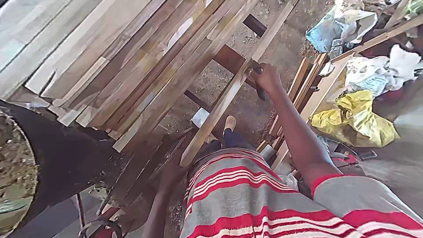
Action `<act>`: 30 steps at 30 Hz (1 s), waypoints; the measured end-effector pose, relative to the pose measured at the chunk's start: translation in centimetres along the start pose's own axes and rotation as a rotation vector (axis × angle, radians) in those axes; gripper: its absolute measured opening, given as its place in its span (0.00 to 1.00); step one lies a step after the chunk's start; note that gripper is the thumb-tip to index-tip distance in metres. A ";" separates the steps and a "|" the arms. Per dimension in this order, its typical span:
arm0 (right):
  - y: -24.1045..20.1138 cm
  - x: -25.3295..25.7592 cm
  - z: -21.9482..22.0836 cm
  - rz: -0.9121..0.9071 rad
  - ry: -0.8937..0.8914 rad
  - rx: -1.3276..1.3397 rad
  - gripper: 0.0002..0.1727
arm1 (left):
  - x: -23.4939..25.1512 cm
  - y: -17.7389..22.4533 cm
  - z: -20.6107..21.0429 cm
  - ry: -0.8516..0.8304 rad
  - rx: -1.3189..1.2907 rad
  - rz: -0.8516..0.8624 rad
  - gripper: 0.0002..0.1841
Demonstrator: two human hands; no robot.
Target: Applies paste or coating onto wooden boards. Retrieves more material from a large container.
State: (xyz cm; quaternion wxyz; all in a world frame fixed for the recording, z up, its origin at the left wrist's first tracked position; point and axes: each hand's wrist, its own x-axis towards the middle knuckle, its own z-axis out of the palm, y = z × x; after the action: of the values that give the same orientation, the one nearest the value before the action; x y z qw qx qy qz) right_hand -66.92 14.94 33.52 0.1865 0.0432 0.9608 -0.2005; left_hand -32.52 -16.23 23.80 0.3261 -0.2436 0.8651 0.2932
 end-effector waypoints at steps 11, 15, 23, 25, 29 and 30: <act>-1.7 -9.1 4.5 -0.125 -0.291 0.158 0.24 | -0.3 0.9 -1.2 0.106 0.149 0.015 0.41; -0.7 -10.6 5.2 -0.070 -0.444 0.320 0.21 | 0.7 -0.1 -2.9 0.063 0.063 0.056 0.39; 3.1 -11.8 5.4 0.042 -0.409 0.678 0.24 | 1.6 -1.2 -1.8 -0.121 -0.231 0.190 0.35; 3.8 -11.9 5.9 0.065 -0.418 0.683 0.25 | 1.5 -1.2 -1.8 -0.146 -0.270 0.146 0.34; 4.0 -12.0 6.9 0.089 -0.427 0.756 0.25 | 1.2 -1.1 -2.4 -0.184 -0.282 0.204 0.35; 4.1 -12.1 6.9 0.102 -0.424 0.785 0.25 | 1.2 -0.8 -2.5 -0.191 -0.272 0.211 0.35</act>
State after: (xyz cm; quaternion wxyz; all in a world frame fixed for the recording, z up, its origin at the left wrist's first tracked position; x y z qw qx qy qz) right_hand -52.70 15.83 30.67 0.3585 0.1160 0.7492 -0.5447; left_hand -33.86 -18.75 24.17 0.3382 -0.1643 0.8034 0.4617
